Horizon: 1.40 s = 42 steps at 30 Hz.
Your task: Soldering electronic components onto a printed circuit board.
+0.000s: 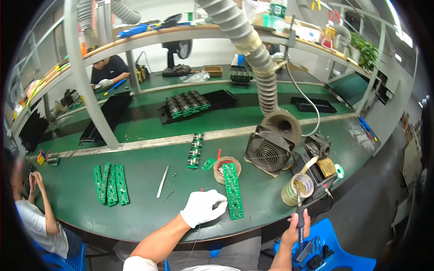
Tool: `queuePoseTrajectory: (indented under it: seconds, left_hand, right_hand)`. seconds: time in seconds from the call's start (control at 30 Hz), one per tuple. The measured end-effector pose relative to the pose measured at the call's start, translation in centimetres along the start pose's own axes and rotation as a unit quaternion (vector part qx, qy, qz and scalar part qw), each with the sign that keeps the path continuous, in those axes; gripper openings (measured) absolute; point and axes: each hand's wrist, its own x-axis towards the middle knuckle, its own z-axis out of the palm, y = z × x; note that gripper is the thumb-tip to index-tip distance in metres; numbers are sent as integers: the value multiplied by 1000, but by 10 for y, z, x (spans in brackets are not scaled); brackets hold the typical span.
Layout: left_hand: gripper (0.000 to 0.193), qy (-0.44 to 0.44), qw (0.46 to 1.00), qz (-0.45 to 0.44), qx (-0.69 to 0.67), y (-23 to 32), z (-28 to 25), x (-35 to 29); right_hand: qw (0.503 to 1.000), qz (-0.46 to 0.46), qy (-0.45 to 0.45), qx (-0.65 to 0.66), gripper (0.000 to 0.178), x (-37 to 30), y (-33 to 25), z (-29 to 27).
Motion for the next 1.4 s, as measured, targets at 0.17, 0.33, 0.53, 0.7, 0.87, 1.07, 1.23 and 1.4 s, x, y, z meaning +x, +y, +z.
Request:
queuePoseTrajectory:
  seconds: [0.17, 0.33, 0.53, 0.7, 0.87, 1.07, 1.23, 1.4]
  left_hand:
    - [20, 10, 1000, 5, 27, -2, -3, 1]
    - [16, 74, 995, 46, 41, -3, -1, 4]
    - [15, 86, 994, 60, 40, -2, -3, -1]
    - [16, 108, 993, 53, -16, -2, 3, -3]
    - [10, 46, 991, 56, 111, 4, -14, 9]
    - [11, 33, 998, 52, -25, -3, 5, 7]
    - [15, 10, 998, 57, -8, -1, 7, 5]
    - [16, -12, 998, 68, -11, 1, 8, 4]
  right_hand:
    - [995, -6, -48, 90, 37, -28, -18, 26]
    - [985, 48, -77, 145, 38, -42, -32, 34]
    - [980, 98, -77, 157, 38, -53, -40, 40]
    - [975, 148, -84, 141, 38, -56, -45, 36]
    - [988, 33, -139, 64, 35, -52, -50, 39]
    - [978, 44, -193, 66, 32, -52, -72, 33]
    - [972, 21, -209, 100, 26, -54, -62, 31]
    - [971, 7, -211, 114, 23, -56, -59, 29]
